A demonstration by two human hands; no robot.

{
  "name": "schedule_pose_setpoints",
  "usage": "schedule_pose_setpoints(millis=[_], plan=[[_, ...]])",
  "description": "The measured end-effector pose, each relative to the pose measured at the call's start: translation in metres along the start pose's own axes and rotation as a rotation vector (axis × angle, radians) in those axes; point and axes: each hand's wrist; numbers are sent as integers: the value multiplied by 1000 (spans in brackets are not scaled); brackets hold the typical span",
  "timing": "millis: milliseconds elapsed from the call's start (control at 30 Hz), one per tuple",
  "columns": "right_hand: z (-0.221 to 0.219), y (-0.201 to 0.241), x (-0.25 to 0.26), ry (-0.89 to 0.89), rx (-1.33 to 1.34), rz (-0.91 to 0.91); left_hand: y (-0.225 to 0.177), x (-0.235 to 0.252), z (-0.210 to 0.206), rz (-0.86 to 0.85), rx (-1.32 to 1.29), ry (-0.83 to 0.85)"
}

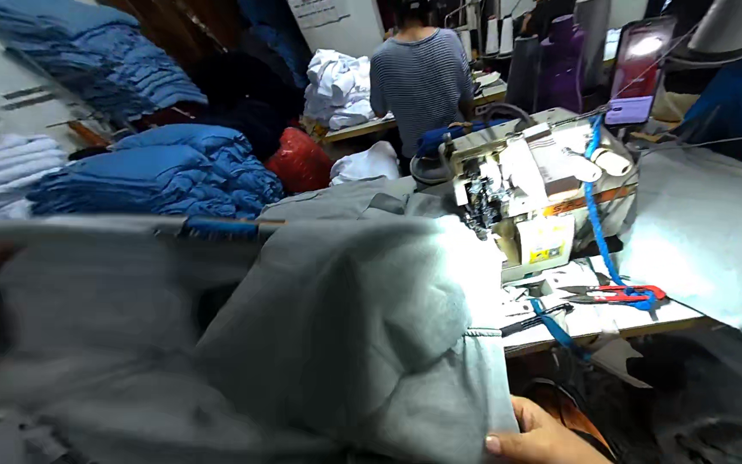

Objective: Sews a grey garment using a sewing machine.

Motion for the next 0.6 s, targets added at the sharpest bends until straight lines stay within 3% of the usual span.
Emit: schedule_pose_setpoints(millis=[100, 167, 267, 333, 400, 467, 600], plan=[[-16, -16, 9, -35, -13, -93, 30, 25, -30, 27, 415, 301], [-15, -24, 11, -81, -83, -158, 0, -1, -52, -1, 420, 363], [-8, -28, 8, -127, -134, -195, -67, -85, -86, -267, 159, 393], [-6, -28, 3, -141, -164, -196, -72, -160, -113, -517, -20, 529], [-5, -26, 0, -131, -183, -182, -57, -217, -137, -654, 11, 607], [-5, -25, -1, -114, -186, -161, -38, -248, -148, -644, 89, 563], [-7, -28, 0, -103, -184, -96, -25, -263, -160, -630, 178, 372]])
Point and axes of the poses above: each hand's wrist, its own x-axis towards the middle knuckle, its own z-axis out of the back of the hand, y = z × x, and after that the axes turned 15 degrees about -x, right-handed
